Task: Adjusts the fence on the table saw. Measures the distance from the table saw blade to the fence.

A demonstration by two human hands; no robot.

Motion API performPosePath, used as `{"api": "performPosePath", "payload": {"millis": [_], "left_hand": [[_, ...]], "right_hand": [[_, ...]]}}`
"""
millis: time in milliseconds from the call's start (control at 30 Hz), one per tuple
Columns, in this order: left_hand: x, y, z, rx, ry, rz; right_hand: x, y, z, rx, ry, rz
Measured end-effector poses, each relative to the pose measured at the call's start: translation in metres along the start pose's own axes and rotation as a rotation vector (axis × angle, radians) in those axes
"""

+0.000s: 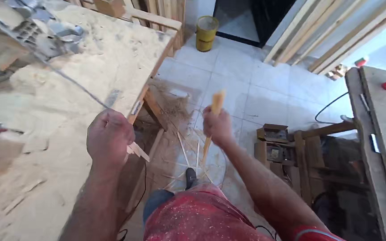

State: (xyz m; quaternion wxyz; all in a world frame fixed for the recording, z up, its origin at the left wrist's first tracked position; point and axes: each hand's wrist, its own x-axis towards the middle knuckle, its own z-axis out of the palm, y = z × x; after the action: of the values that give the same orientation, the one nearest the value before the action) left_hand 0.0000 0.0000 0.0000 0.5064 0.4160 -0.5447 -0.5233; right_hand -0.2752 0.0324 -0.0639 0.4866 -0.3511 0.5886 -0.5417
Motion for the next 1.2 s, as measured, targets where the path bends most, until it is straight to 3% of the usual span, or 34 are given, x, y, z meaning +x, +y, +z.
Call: {"api": "performPosePath", "payload": {"millis": [100,200,267,333,400,467,500,533,600,633,667,733,800,900,1067,1133,1200], "left_hand": [[0.031,-0.04,0.069,0.297,-0.261,-0.046],[0.045,-0.076,0.146,0.257,-0.705,-0.163],[0.062,-0.078,0.171,0.064,-0.882,-0.453],[0.091,-0.075,0.183,0.156,-0.922,-0.679],[0.125,-0.08,0.193,0.529,-0.981,-0.561],[0.159,-0.094,0.193,0.736,-0.929,-0.319],[0.181,-0.108,0.189,0.705,-0.838,-0.319],[0.209,-0.125,0.187,0.615,-0.679,-0.396],[0.274,-0.154,0.185,0.284,-0.281,-0.581],[0.305,-0.161,0.184,0.12,-0.137,-0.586],[0.334,-0.165,0.187,-0.016,-0.044,-0.537],[0.382,-0.168,0.203,-0.241,0.037,-0.398],[0.423,-0.169,0.228,-0.413,0.021,-0.358],[0.487,-0.175,0.257,-0.548,-0.024,-0.404],[0.574,-0.196,0.29,-0.564,-0.506,-0.256],[0.612,-0.206,0.305,-0.568,-0.557,-0.245],[0.655,-0.22,0.317,-0.44,-0.492,-0.234]], "right_hand": [[0.039,-0.053,-0.045,0.684,-0.009,-0.17],[0.065,-0.074,-0.056,0.818,0.029,-0.345],[0.078,-0.073,-0.07,0.663,0.124,-0.435],[0.09,-0.067,-0.085,0.258,0.186,-0.514],[0.102,-0.064,-0.089,-0.342,0.063,-0.572],[0.124,-0.061,-0.079,-0.826,-0.174,-0.656],[0.142,-0.054,-0.076,-0.906,-0.216,-0.682],[0.162,-0.048,-0.078,-0.884,-0.18,-0.633],[0.212,-0.04,-0.087,-0.702,0.076,-0.409],[0.243,-0.038,-0.089,-0.612,0.189,-0.3],[0.275,-0.037,-0.087,-0.559,0.225,-0.206],[0.33,-0.04,-0.071,-0.571,0.058,-0.041],[0.378,-0.049,-0.048,-0.597,-0.15,0.07],[0.448,-0.063,-0.046,-0.577,-0.23,0.138],[0.548,-0.087,-0.094,-0.505,-0.509,0.097],[0.594,-0.087,-0.109,-0.459,-0.522,0.036],[0.652,-0.093,-0.121,-0.415,-0.438,0.039]]}}
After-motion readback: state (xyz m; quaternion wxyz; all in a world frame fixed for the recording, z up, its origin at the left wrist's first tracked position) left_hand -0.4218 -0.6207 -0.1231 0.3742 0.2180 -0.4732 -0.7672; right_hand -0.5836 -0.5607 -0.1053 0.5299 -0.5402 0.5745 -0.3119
